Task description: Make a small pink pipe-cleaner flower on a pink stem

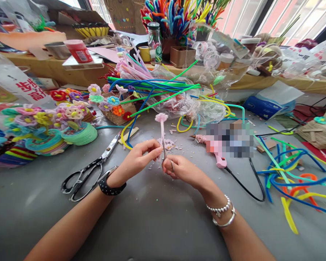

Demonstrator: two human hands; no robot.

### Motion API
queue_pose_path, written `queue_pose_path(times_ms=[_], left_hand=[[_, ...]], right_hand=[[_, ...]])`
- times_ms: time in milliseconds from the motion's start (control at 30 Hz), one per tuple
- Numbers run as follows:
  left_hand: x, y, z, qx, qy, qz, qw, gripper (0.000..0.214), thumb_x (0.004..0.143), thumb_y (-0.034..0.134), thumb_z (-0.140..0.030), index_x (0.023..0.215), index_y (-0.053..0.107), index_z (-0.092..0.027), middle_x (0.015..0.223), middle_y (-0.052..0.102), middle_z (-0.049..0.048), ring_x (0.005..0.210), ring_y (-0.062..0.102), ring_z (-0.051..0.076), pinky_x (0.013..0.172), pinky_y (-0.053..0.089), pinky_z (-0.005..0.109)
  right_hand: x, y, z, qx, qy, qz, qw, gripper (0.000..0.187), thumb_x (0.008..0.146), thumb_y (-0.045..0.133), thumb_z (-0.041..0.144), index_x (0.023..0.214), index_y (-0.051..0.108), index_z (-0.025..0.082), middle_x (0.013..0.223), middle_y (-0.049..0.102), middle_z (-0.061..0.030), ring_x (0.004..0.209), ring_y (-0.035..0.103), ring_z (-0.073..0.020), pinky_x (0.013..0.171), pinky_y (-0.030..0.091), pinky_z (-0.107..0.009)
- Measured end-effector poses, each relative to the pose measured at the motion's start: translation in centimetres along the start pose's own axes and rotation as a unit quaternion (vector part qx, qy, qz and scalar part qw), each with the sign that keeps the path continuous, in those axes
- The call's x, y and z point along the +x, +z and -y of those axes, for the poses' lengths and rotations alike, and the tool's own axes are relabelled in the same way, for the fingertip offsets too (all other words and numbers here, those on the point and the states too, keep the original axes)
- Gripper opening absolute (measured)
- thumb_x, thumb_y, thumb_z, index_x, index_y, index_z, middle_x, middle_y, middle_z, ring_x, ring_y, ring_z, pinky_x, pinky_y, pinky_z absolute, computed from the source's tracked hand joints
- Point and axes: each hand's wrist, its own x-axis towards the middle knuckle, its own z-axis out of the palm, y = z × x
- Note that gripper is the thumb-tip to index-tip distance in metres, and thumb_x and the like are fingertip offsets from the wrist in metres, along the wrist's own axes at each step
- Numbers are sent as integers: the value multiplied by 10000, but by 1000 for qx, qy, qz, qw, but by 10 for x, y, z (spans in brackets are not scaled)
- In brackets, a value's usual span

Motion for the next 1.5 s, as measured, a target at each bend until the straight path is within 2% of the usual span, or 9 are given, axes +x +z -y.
queue_pose_path(times_ms=[100, 300, 600, 867, 1133, 1233, 1400, 1500], left_hand=[[0, 0, -1, -6, 2, 12, 1000, 228, 818, 403, -255, 610, 423, -163, 594, 432, -32, 578, 392, 91, 566, 323, 221], [1, -3, -1, -12, 1, -4, 1000, 245, 815, 411, -263, 593, 423, -161, 581, 424, -33, 567, 384, 88, 556, 313, 221], [0, 2, 1, -42, -37, -27, 998, 242, 811, 420, -336, 655, 465, -156, 620, 451, -25, 581, 416, 90, 555, 335, 222], [1, 1, 4, -34, -29, -44, 998, 229, 822, 397, -318, 667, 458, -161, 611, 450, -25, 576, 427, 92, 553, 347, 218], [1, 0, 0, 52, 4, -42, 998, 214, 809, 408, -265, 632, 471, -162, 607, 474, -19, 597, 422, 101, 570, 332, 227], [1, 0, 1, 60, 7, -44, 997, 213, 806, 407, -265, 633, 476, -162, 611, 483, -17, 596, 425, 102, 569, 336, 225], [1, -1, 2, 61, 2, -59, 996, 227, 812, 400, -288, 634, 469, -165, 608, 480, -16, 590, 428, 104, 568, 338, 227], [1, -1, 2, 59, 2, -60, 996, 219, 814, 395, -283, 645, 468, -165, 612, 476, -17, 595, 427, 105, 578, 338, 229]], right_hand=[[0, -1, 0, 3, -8, 8, 1000, 546, 675, 397, 697, 640, 423, 154, 508, 296, 69, 439, 210, -50, 401, 156, -195], [1, 0, 2, -29, -4, -42, 999, 506, 681, 451, 655, 587, 378, 164, 516, 275, 68, 443, 206, -48, 416, 137, -206], [1, 2, 5, -106, -3, -81, 991, 534, 654, 442, 688, 563, 385, 165, 522, 288, 54, 471, 227, -61, 421, 167, -205], [1, 3, 3, -105, 12, -54, 993, 539, 673, 397, 699, 593, 387, 166, 547, 305, 47, 468, 237, -58, 411, 196, -197], [0, 1, 1, -59, 25, -5, 998, 553, 673, 371, 713, 663, 405, 162, 566, 304, 53, 468, 255, -56, 413, 215, -194], [0, 2, 2, -46, 22, -16, 999, 536, 676, 390, 700, 653, 394, 165, 562, 302, 55, 463, 250, -54, 411, 205, -194], [3, 7, 3, -68, 8, -68, 995, 516, 687, 418, 673, 584, 369, 170, 530, 281, 59, 455, 225, -53, 406, 174, -198], [3, 7, 2, -72, 6, -61, 996, 520, 687, 408, 678, 587, 375, 169, 533, 290, 56, 459, 236, -55, 409, 185, -201]])
